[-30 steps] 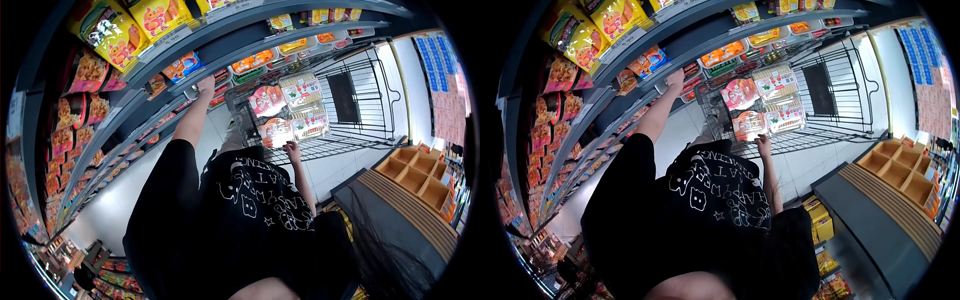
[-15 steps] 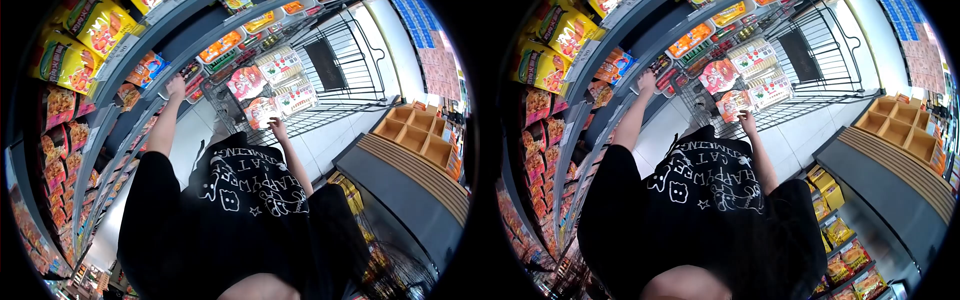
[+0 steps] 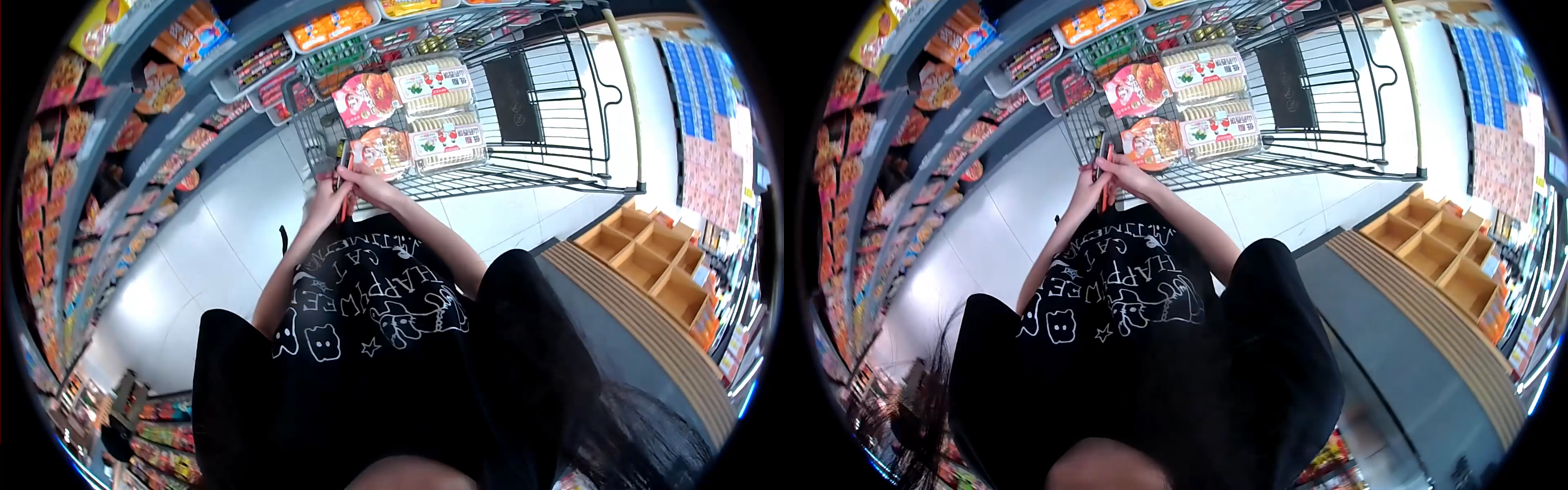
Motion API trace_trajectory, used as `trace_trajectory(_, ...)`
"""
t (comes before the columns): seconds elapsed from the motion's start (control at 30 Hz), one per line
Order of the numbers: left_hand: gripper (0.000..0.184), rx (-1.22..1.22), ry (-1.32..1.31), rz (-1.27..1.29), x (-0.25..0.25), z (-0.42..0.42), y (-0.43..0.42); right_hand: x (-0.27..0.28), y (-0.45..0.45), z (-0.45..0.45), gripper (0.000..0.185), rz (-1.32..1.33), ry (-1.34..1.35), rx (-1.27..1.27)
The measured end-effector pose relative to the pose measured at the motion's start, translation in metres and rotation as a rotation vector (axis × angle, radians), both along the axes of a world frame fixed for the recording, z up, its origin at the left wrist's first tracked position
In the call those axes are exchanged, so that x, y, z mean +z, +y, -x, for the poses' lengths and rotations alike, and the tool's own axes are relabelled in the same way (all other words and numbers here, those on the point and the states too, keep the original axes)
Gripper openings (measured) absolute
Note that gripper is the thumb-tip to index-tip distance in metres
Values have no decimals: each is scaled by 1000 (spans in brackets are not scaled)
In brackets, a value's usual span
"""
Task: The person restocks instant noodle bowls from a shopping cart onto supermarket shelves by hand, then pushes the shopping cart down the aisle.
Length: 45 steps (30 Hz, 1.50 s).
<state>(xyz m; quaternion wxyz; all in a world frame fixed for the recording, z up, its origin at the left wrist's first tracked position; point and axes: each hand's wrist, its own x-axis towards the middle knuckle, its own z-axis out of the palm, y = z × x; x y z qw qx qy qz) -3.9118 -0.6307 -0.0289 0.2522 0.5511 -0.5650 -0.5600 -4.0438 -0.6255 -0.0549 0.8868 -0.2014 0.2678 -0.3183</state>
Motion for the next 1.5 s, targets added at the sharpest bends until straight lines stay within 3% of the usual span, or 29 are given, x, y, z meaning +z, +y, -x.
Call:
trace_trajectory(0.03, 26, 56, -22, 252, -1, 5, 11, -2, 7, 0, 26, -19, 94, -130)
trace_trajectory(0.07, 27, 45, 39, -151, 3, -1, 18, -2, 9, -2, 24, -34, 190, -262)
trace_trajectory(0.1, 27, 45, -52, -114, -4, -9, 22, -11, 7, -8, 27, -186, 137, -613)
trace_trajectory(0.13, 26, 46, -140, -74, -1, -12, 23, 0, 3, 12, 31, -219, 198, -631)
trace_trajectory(0.23, 26, 408, 5, -84, 35, -19, 34, -69, -15, 80, 33, -222, 645, -870)
trace_trajectory(0.3, 26, 446, -106, -87, 49, -40, 42, -135, -24, 119, 29, -18, 1337, -799)
trace_trajectory(0.33, 26, 462, -110, -86, 53, -48, 49, -126, -22, 136, 35, -52, 1452, -503)
trace_trajectory(0.47, 24, 579, -219, -84, 63, -63, 89, -150, -18, 159, 52, 112, 1606, 38)
trace_trajectory(0.5, 24, 613, -185, -109, 61, -66, 100, -175, -22, 162, 82, 45, 1499, 116)
trace_trajectory(0.6, 26, 681, -189, -257, 64, -72, 133, -220, -26, 147, 90, 90, 1547, 171)
trace_trajectory(0.63, 26, 710, -207, -291, 69, -72, 137, -218, -29, 143, 98, -16, 1415, 190)
trace_trajectory(0.73, 28, 770, -252, -349, 76, -82, 154, -216, -27, 124, 105, -51, 1322, 187)
trace_trajectory(0.8, 29, 803, -293, -345, 79, -86, 155, -210, -27, 115, 100, -94, 1369, 249)
trace_trajectory(0.9, 28, 831, -302, -292, 77, -83, 142, -198, -24, 117, 114, -84, 1328, 304)
trace_trajectory(1.0, 28, 696, -302, -278, 73, -72, 121, -190, -29, 117, 113, -115, 1295, 319)
trace_trajectory(1.1, 26, 560, -262, -254, 57, -46, 96, -169, -22, 106, 103, 161, 1336, -34)
trace_trajectory(1.13, 27, 491, -271, -269, 51, -36, 87, -109, -24, 112, 92, 327, 1078, -166)
trace_trajectory(1.17, 27, 421, -236, -249, 46, -22, 78, -97, -15, 94, 84, 275, 932, -320)
trace_trajectory(1.2, 27, 354, -199, -228, 42, -7, 70, -66, -5, 90, 78, 215, 624, -257)
trace_trajectory(1.23, 26, 315, -112, -273, 41, 8, 63, 8, 2, 97, 73, 188, 501, -89)
trace_trajectory(1.27, 26, 276, -24, -315, 39, 22, 56, -14, 18, 75, 67, 247, 367, -99)
trace_trajectory(1.33, 22, 153, 3, -271, 22, 39, 55, 26, 41, 53, 49, 298, 135, -196)
trace_trajectory(1.4, 18, -117, -174, -58, -8, 40, 58, 26, 53, 41, 37, 436, 336, -235)
trace_trajectory(1.43, 25, -48, -216, -287, 19, 56, 50, 21, 55, 39, 34, 307, 278, -296)
trace_trajectory(1.47, 25, -53, -208, -283, 14, 54, 48, 16, 56, 38, 32, 178, 218, -358)
trace_trajectory(1.5, 27, -220, -189, -140, 4, 52, 45, 27, 51, 49, 22, 11, 259, -406)
